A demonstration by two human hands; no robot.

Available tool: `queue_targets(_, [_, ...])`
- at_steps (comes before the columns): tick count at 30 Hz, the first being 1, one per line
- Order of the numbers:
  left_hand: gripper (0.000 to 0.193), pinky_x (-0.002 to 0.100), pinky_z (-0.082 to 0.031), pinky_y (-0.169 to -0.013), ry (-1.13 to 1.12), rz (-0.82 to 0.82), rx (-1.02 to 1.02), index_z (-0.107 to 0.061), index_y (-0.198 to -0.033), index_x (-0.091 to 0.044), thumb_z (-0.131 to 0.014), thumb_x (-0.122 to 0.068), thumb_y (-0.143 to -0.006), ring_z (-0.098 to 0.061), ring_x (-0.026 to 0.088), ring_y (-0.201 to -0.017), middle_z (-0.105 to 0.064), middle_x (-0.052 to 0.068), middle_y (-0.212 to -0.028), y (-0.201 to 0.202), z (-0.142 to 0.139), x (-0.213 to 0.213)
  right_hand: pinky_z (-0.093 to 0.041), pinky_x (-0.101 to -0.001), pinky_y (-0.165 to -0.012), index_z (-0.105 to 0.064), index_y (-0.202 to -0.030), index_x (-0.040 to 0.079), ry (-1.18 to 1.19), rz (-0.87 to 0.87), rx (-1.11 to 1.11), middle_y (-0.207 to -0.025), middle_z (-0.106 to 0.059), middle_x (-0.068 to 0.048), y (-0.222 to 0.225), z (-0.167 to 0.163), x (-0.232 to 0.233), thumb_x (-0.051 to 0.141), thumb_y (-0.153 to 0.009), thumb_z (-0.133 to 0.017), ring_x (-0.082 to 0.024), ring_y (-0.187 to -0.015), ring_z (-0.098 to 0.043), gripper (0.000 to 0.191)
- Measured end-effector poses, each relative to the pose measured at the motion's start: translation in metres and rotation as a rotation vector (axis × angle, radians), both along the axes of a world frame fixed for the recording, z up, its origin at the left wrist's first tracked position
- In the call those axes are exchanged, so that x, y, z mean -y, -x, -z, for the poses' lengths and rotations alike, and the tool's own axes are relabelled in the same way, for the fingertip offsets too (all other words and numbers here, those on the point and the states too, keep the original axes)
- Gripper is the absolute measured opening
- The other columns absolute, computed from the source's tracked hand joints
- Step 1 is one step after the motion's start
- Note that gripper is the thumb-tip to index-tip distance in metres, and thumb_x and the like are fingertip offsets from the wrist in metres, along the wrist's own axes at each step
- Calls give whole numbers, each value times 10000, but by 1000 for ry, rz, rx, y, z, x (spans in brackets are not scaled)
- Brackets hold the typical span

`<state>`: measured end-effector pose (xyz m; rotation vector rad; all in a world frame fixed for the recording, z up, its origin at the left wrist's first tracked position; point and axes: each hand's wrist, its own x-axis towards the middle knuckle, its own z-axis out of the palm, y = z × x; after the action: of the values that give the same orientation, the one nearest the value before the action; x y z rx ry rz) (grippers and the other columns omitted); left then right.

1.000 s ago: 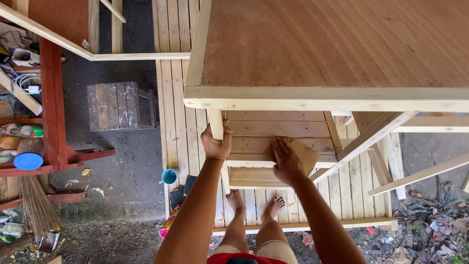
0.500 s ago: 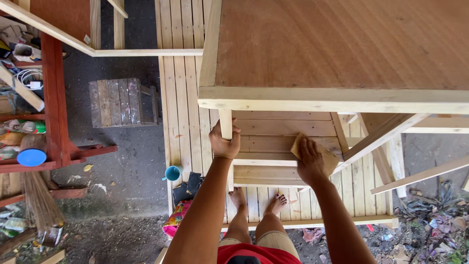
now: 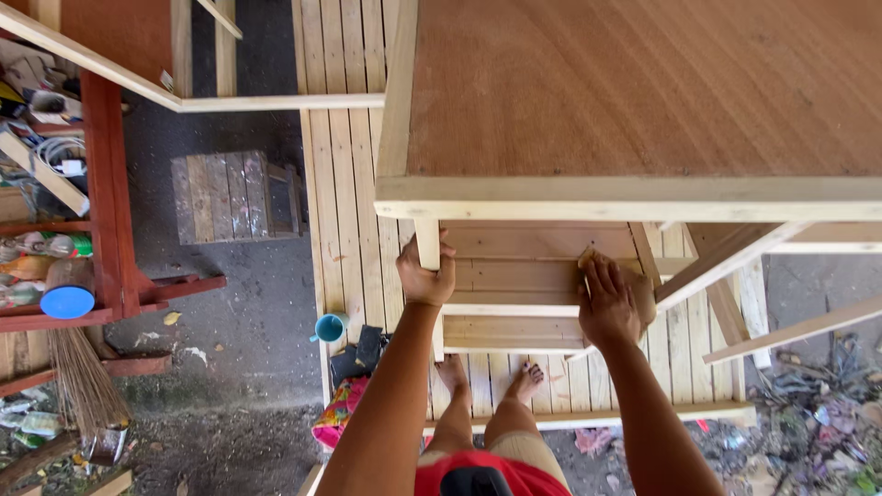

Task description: The person sands the edges and surfaces of wooden furniture frames, using a sanding block and sheets of sandpaper by hand. They rotate and reposition the frames to reach different sides, sanding the top panel edges, side rails, and inner slats of the pieces.

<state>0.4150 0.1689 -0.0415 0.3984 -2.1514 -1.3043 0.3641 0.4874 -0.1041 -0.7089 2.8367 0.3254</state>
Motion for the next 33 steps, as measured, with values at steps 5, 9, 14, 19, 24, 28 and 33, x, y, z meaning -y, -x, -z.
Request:
queue_targets(5, [124, 347, -617, -779, -29, -6, -8, -715, -868, -49, -620, 1, -805, -770, 277, -838, -775, 118, -969, -5, 7, 0, -272, -439, -1314, -453, -1550, 142, 766, -24, 8, -1639, -418, -53, -58, 17, 111, 283, -1037, -538, -248, -1579, -342, 539])
queue_targets(9, [91, 345, -619, -824, -46, 4, -24, -709, -824, -50, -631, -12, -797, -788, 271, -865, -784, 126, -965, -10, 8, -2, -370, -452, -1178, -600, -1381, 86, 719, -87, 172, -1456, -592, -103, -81, 1, 155, 142, -938, -559, -290, -1387, -514, 448])
queue_targets(14, [118, 352, -619, -854, -36, 41, -105, -702, -811, -51, -600, 4, -834, -778, 279, -914, -774, 157, -1026, -10, 6, -1, -379, -436, -1135, -643, -1325, 114, 621, 64, -36, -1436, -625, -119, -20, -40, 26, 154, -980, -540, -325, -1376, -529, 363])
queue_targets(19, [164, 366, -613, -819, -101, -35, -34, -716, -828, -35, -573, 36, -792, -770, 265, -854, -776, 146, -952, -6, 10, -1, -452, -283, -1063, -666, -1197, 221, 671, 319, 102, -1365, -651, 63, -46, -4, 97, 164, -910, -512, -136, -1358, -584, 331])
queue_targets(24, [156, 400, -582, -930, -135, 54, -188, -697, -789, -30, -615, 96, -835, -732, 315, -1006, -750, 182, -1028, -11, 6, -5, -502, -372, -960, -646, -1195, 91, 1161, 102, 190, -1135, -628, -88, -67, 7, 101, 97, -1019, -473, -256, -1084, -611, 247])
queue_targets(28, [169, 373, -618, -881, 2, 9, -42, -712, -790, -38, -585, 72, -818, -770, 283, -970, -763, 166, -1008, -14, -7, -4, -510, -354, -984, -650, -1136, 72, 752, 205, -53, -1160, -704, -100, -30, -21, 6, 45, -875, -502, -282, -1132, -668, 302])
queue_targets(33, [158, 378, -609, -890, 20, 4, -41, -713, -770, -44, -600, 55, -821, -770, 282, -963, -769, 160, -963, -7, -16, -2, -542, -366, -966, -622, -1170, 86, 1187, 299, 213, -1144, -701, -84, -45, -8, 86, 44, -836, -472, -241, -1113, -656, 368])
